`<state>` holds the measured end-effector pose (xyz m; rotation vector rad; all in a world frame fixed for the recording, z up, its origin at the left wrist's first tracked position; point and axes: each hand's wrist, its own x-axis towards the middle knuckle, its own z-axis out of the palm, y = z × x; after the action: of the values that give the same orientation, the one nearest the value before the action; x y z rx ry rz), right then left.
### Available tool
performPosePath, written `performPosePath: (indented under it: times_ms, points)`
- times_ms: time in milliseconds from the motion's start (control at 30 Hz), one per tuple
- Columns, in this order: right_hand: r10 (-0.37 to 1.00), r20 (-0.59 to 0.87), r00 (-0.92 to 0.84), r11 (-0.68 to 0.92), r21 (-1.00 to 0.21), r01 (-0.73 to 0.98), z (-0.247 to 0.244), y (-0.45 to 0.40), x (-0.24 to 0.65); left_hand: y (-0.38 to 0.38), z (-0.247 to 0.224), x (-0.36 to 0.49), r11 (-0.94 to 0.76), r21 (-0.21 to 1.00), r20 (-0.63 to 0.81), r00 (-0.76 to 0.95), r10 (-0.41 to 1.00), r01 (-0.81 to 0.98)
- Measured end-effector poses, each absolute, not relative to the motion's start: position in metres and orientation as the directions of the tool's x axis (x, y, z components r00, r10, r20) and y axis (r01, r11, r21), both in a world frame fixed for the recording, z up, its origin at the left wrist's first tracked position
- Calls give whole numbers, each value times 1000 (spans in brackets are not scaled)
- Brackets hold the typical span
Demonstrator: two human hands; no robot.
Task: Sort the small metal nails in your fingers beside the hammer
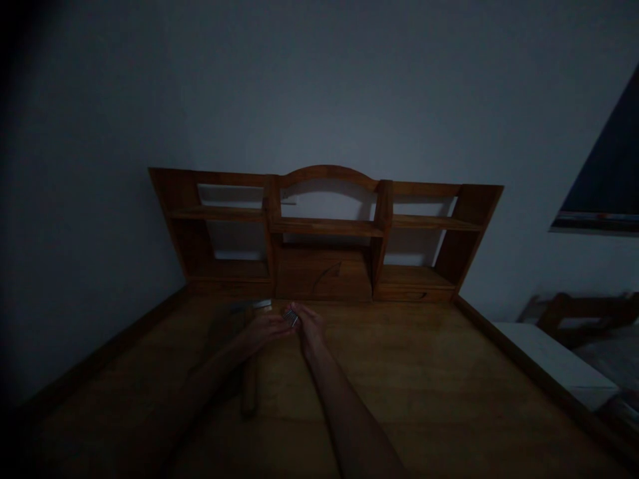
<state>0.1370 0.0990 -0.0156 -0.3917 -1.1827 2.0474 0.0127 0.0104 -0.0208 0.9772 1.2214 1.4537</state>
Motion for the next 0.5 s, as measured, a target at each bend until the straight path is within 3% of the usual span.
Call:
performPosePath:
  times_ms: [333,500]
  points:
    - [698,124,-705,-242,-886,-396,-15,97,134,14,-27,16,61,987,-81,-131,988,-148]
    - [697,135,-704,-231,-887,-400,-18,99,131,19,-27,16,-12,992,-13,-191,981,-128]
